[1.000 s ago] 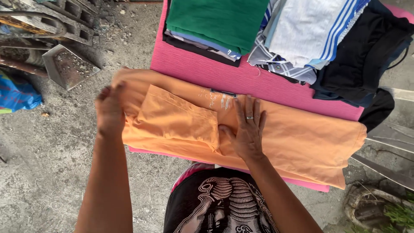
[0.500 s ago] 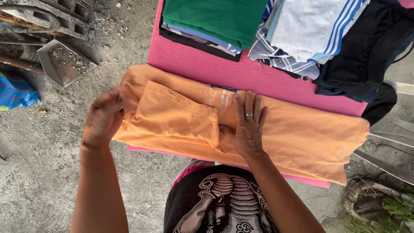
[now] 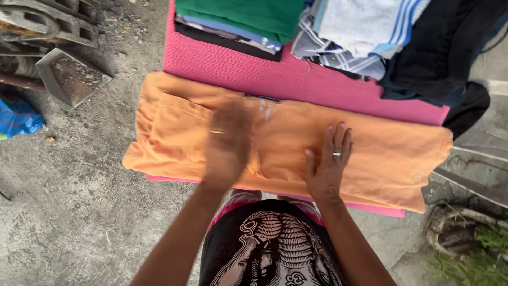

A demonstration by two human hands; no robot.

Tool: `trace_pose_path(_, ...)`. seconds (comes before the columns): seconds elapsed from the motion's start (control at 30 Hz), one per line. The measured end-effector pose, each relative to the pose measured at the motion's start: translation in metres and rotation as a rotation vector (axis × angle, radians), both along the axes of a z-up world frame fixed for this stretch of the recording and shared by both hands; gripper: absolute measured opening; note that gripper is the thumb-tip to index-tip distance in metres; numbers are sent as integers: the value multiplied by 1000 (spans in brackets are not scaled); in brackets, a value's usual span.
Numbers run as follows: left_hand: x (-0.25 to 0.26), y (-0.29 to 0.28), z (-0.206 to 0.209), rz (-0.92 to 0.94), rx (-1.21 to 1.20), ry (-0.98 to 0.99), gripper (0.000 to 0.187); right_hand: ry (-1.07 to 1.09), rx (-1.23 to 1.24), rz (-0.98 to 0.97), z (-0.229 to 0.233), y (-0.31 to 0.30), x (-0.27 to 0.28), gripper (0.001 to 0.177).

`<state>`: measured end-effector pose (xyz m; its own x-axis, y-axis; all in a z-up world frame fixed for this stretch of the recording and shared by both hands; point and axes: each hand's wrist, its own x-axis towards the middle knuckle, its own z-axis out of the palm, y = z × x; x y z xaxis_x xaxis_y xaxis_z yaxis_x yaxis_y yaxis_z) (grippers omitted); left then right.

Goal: Folding various pieces of laundry, including a green shirt, an orange t-shirt, and black shorts, on a pink surface.

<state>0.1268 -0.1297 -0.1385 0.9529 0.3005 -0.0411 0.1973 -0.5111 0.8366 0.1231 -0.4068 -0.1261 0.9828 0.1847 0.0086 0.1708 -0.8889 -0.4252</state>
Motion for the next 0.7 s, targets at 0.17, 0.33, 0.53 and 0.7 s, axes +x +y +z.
trace_pose_path(0.17,19,-36,15,-429,603,-71,77,-15,-61,-69,-12,-62,-20,68)
trace_pose_path(0.33,19,-30,14,-394,705,-6,91,7,-105,-218,-18,-135,-34,68)
trace_pose_path(0.53,17,-33,18,-379,681,25,92,-36,-97,-391,-10,-191,-47,69)
trace_pose_path(0.7,-11,-63,19,-343,608,-35,85,85,172,-737,11,-216,-55,74)
